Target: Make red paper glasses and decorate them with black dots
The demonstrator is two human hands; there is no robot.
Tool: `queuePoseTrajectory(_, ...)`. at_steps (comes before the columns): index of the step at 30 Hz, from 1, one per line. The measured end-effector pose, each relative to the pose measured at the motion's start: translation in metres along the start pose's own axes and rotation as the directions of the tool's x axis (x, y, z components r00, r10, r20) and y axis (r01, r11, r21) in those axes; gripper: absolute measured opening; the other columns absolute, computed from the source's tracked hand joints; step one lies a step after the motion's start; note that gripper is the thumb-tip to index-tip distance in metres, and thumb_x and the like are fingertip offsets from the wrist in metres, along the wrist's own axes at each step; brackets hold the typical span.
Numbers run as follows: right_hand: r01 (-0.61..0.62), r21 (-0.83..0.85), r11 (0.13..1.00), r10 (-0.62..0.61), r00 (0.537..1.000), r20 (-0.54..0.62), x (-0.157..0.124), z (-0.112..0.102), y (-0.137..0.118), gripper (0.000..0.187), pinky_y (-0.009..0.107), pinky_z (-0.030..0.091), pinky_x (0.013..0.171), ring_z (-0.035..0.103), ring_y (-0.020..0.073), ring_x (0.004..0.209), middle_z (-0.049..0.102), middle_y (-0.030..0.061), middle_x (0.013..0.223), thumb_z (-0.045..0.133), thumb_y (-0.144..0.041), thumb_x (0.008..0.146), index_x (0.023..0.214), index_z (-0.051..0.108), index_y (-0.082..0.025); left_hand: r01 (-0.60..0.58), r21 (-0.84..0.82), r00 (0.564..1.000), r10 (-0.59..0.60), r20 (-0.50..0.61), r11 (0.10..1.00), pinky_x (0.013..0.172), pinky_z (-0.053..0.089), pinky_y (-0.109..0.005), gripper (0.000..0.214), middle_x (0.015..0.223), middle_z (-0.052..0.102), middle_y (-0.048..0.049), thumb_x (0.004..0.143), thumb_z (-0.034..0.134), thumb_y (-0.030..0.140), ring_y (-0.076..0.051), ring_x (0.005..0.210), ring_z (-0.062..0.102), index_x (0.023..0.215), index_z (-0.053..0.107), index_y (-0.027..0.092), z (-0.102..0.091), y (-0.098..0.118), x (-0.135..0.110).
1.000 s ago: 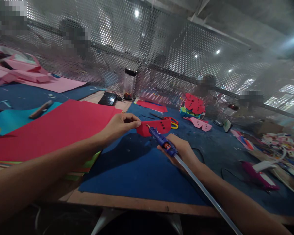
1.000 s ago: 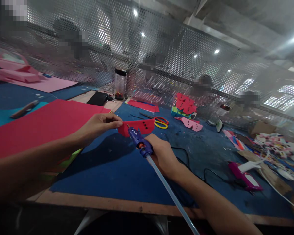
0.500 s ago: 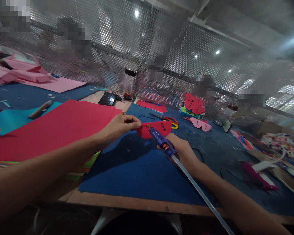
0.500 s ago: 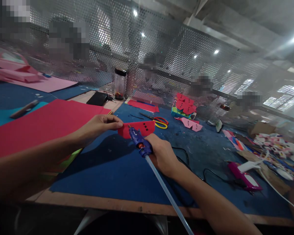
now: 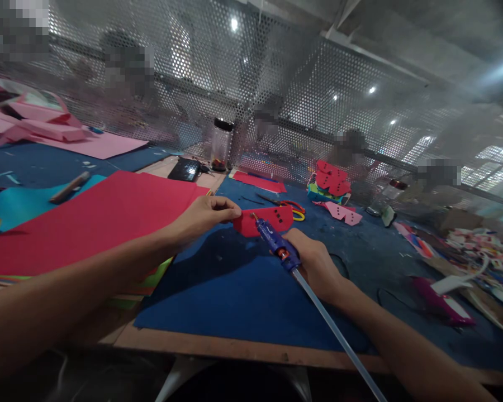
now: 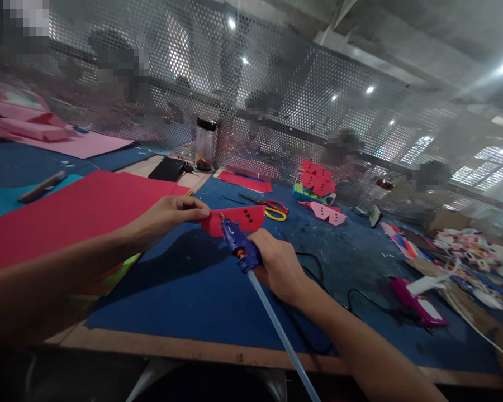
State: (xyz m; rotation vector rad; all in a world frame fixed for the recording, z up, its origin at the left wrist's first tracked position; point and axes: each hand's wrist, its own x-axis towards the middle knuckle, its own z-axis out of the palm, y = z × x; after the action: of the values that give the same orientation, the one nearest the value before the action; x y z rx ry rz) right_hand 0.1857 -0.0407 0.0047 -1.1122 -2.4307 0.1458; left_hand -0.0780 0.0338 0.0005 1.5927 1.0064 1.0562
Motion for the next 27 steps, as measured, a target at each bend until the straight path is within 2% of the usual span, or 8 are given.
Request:
queuePoseTrajectory(7,-0.003,-0.029,1.000,0.003,1.000,0.013,-0.0028,0.0028,0.0041,0.019,0.028,0.042,0.071,0.057,0.0196,0.084,0.059,0.0052,0.096,0.053,-0.013,0.085,0.102,0.054,-0.020,-0.021,0.025,1.000,0.021,-0.021,0.999,0.077,0.046,-0.033,0.019,0.081,0.069,-0.0040,0.077,0.070,0.036,-0.018,0.079,0.061,0.080,0.072,0.018,-0.0002,-0.0004,-0.0002)
queuePoseTrajectory(22,-0.013,-0.035,0.999,0.014,1.000,0.025,-0.0032,0.0030,0.0024,0.018,0.028,0.041,0.071,0.056,0.0191,0.082,0.058,0.0047,0.096,0.054,-0.013,0.083,0.099,0.052,-0.021,-0.027,0.057,0.999,0.028,-0.026,0.998,0.077,0.045,-0.034,0.022,0.081,0.070,-0.0038,0.078,0.069,0.040,-0.019,0.081,0.062,0.082,0.072,0.018,-0.0006,-0.0003,0.0002)
queuePoseTrajectory(27,-0.001,-0.014,1.000,0.001,1.000,0.030,-0.0031,0.0022,0.0019,0.021,0.029,0.043,0.075,0.057,0.0204,0.088,0.059,0.0061,0.100,0.052,-0.014,0.084,0.104,0.053,-0.021,-0.038,0.060,0.999,0.038,-0.006,0.997,0.081,0.046,-0.036,0.021,0.084,0.072,-0.0051,0.079,0.069,0.038,-0.020,0.085,0.064,0.082,0.072,0.018,-0.0003,0.0001,-0.0001)
